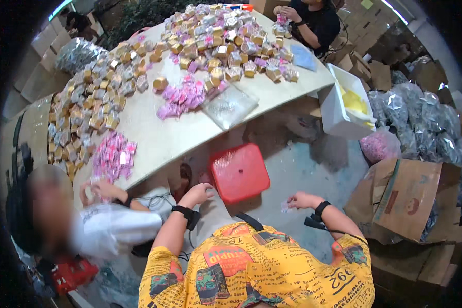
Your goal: The person sits at a table in a warehouse and wraps small, gold-colored, house-shaped items with pink paper. They fold the paper around the items and secure them with small pink ribbons, placing the finished products on the table.
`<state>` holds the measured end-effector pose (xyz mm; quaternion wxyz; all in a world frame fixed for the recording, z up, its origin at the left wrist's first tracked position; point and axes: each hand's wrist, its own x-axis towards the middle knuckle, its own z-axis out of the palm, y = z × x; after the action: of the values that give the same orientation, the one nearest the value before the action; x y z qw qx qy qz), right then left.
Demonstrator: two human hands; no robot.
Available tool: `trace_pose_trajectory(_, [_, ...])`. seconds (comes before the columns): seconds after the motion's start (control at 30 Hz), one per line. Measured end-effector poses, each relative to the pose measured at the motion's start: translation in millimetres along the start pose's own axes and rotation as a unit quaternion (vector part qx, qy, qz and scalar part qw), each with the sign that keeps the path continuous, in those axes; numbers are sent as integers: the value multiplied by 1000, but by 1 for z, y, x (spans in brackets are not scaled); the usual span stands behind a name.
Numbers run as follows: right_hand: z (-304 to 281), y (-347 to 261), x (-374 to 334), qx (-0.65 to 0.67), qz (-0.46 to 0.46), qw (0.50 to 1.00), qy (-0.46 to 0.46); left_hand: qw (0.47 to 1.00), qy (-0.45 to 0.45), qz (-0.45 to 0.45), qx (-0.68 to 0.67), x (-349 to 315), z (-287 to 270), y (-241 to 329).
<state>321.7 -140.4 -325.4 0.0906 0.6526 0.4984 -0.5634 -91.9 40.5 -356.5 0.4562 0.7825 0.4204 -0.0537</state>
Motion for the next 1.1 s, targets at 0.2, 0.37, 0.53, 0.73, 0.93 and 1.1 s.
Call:
trace_pose_trajectory(0.2, [-87, -82, 72, -110, 7, 988, 112, 994, 13, 32, -104, 75, -34, -22])
trace_pose_trajectory(0.37, [-127, -125, 116, -95, -53, 989, 104, 990, 0, -63, -128, 104, -42, -41])
trace_pose_trajectory(0.53, [-160, -123, 129, -89, -55, 994, 22, 982, 74, -159, -69, 162, 21, -87])
trace_pose_trajectory(0.73, [-199, -45, 205, -99, -73, 991, -45, 959, 108, -259, -33, 208, 43, -76])
trace_pose_trajectory(0.93, [-256, 44, 324, -110, -144, 975, 130, 933, 132, -334, -24, 237, 51, -64])
trace_pose_trajectory(1.1, [-261, 59, 322, -86, -155, 966, 188, 925, 124, -359, -22, 256, 41, -59])
